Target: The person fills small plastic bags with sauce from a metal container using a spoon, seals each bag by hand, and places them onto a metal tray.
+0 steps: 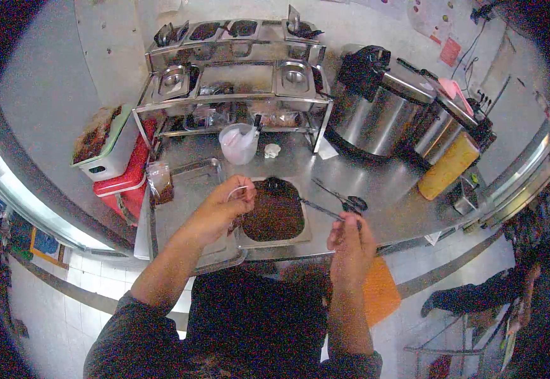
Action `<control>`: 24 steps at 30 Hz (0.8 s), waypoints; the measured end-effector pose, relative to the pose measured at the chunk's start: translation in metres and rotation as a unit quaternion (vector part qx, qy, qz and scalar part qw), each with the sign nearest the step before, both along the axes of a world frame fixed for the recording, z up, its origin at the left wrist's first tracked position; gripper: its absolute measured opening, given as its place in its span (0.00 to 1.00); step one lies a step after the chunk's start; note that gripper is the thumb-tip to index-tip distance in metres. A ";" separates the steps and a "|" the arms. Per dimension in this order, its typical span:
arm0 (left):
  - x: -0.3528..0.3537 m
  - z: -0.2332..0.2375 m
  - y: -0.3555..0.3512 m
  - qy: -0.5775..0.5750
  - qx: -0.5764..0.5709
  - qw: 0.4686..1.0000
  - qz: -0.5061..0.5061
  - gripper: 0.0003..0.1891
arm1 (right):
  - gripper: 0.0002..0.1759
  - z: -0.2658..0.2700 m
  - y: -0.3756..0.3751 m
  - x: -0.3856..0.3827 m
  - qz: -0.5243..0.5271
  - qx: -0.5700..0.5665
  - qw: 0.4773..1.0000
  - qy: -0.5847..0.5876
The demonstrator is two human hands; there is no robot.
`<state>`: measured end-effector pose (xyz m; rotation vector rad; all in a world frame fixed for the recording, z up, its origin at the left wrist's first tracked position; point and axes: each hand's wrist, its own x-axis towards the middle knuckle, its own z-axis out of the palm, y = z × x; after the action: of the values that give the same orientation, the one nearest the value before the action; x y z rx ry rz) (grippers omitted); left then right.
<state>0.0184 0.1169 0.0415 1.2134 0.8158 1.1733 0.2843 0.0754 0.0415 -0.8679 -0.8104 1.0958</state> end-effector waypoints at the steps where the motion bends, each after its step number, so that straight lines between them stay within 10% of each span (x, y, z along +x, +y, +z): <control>1: -0.003 0.004 -0.005 -0.021 -0.019 0.999 -0.019 0.23 | 0.12 -0.006 -0.001 0.001 0.014 -0.026 0.998 -0.051; 3: -0.005 0.018 -0.016 -0.062 -0.056 0.995 -0.058 0.30 | 0.14 -0.010 -0.001 0.000 -0.026 0.005 0.967 -0.253; 5: -0.005 0.023 -0.025 -0.030 -0.011 0.998 -0.061 0.39 | 0.20 -0.010 -0.005 -0.009 -0.129 0.115 0.831 -0.528; 8: -0.004 0.028 -0.039 0.057 0.091 0.991 -0.083 0.46 | 0.27 0.021 -0.026 -0.031 -0.145 0.156 0.797 -0.565; 13: 0.003 0.024 -0.051 0.133 0.188 0.955 -0.185 0.41 | 0.17 0.026 -0.037 -0.059 0.171 0.129 0.911 -0.352; 17: 0.009 0.025 -0.068 0.103 0.143 0.970 -0.164 0.18 | 0.05 0.003 -0.036 -0.059 0.162 0.128 0.940 -0.271; 24: 0.014 0.002 -0.090 0.046 0.114 0.992 0.031 0.07 | 0.04 0.004 -0.036 -0.063 0.078 0.137 0.947 -0.279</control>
<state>0.0323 0.0272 0.0431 1.4471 0.8074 1.2958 0.2218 0.0393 0.0457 -0.8969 -1.4880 0.8455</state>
